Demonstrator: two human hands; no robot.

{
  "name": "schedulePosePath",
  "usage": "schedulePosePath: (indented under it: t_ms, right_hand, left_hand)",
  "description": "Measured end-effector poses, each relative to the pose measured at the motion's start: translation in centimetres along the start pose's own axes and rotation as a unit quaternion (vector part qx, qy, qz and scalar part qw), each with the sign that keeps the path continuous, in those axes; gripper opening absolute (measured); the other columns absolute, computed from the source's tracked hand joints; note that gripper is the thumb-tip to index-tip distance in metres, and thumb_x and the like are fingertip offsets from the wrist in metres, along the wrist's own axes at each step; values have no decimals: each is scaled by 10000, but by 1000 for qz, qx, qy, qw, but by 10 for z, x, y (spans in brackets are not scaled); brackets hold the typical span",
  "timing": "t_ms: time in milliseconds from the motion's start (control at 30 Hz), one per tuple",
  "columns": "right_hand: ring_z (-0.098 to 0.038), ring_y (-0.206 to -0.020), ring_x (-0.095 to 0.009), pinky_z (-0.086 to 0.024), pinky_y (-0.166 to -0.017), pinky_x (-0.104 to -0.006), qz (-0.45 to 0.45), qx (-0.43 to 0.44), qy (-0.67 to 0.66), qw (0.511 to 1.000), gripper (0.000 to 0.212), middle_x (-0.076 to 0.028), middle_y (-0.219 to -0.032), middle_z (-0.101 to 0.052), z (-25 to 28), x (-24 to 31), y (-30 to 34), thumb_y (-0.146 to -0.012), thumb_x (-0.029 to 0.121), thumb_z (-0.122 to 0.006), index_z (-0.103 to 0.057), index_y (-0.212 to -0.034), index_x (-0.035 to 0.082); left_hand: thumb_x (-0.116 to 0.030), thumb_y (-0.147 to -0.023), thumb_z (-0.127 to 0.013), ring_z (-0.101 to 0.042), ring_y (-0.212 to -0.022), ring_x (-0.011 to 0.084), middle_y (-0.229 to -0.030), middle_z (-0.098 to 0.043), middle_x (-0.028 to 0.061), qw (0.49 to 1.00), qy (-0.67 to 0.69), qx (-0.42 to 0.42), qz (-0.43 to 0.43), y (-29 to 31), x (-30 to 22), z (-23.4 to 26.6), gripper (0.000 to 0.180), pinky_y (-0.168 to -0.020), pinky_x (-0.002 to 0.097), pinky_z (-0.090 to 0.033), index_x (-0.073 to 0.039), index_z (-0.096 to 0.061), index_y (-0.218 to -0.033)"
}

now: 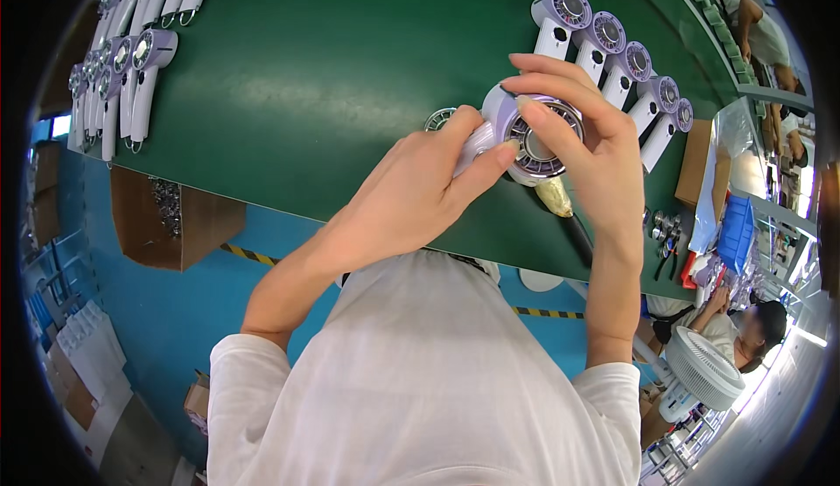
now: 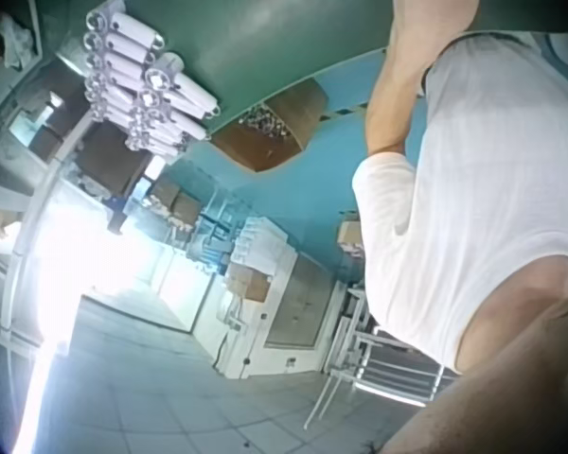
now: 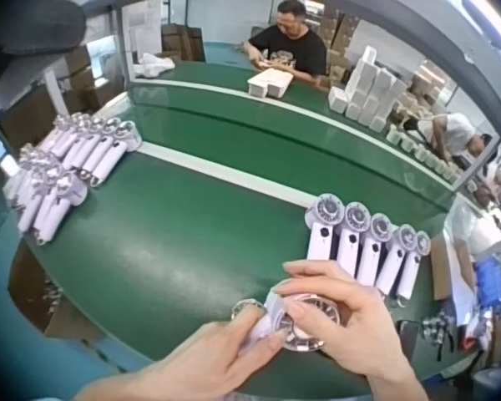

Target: The person uses tweezers to work on the internal fan blades of handheld fans, positions metal rings onto the fans, and taps the rings into place with a padded hammer.

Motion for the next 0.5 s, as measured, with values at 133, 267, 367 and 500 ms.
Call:
schedulePosePath:
  t_ms: [133, 267, 367, 500]
  right_hand:
    - [-594, -1127, -185, -470, -978, -310, -16, 7, -1, 1000, 443, -103, -1273, -594, 6, -9, 4, -879, 131, -744, -618, -1296, 52]
    - [-559, -1206, -187, -447, -1045, -331, -58, 113, -154, 980, 731, -101, -1314, -562, -5, -28, 16, -830, 42, -777, -424, -1471, 53]
    - [-552, -1222, -200, -445, -1060, -350, -35, 120, -77, 989, 740, -107, -1320, -556, -3, -32, 16, -805, 56, -802, -454, -1457, 83]
    - [-569, -1183, -228, -471, -1032, -355, 26, 94, -29, 995, 730, -108, -1275, -550, 1, -32, 16, -806, 67, -802, -465, -1453, 116]
  left_hand:
    - [-363, -1025, -522, -600, -556, 173, -699, -627, 104, 999, -42, -13, -17, -2, 0, 6, 370, -536, 310, -464, -2, -534, -1107]
    - [-369, -1013, -542, -602, -592, 270, -692, -621, 152, 1000, -27, -7, 6, -4, -1, 7, 379, -567, 374, -458, 9, -528, -1044]
    - [-383, -1000, -563, -606, -631, 363, -691, -617, 195, 999, -38, -1, 7, -6, -2, 4, 403, -601, 426, -452, 18, -522, -1008]
    - [-376, -990, -578, -609, -652, 383, -720, -632, 208, 997, -77, 0, -7, -14, -6, 6, 391, -624, 429, -465, 12, -541, -1025]
Point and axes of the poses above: each hand's wrist, its own y-axis away from the middle knuckle, its own z-axis out of the back of the hand, x = y × z, the point moved 10 cm from there along -y, towards the middle knuckle
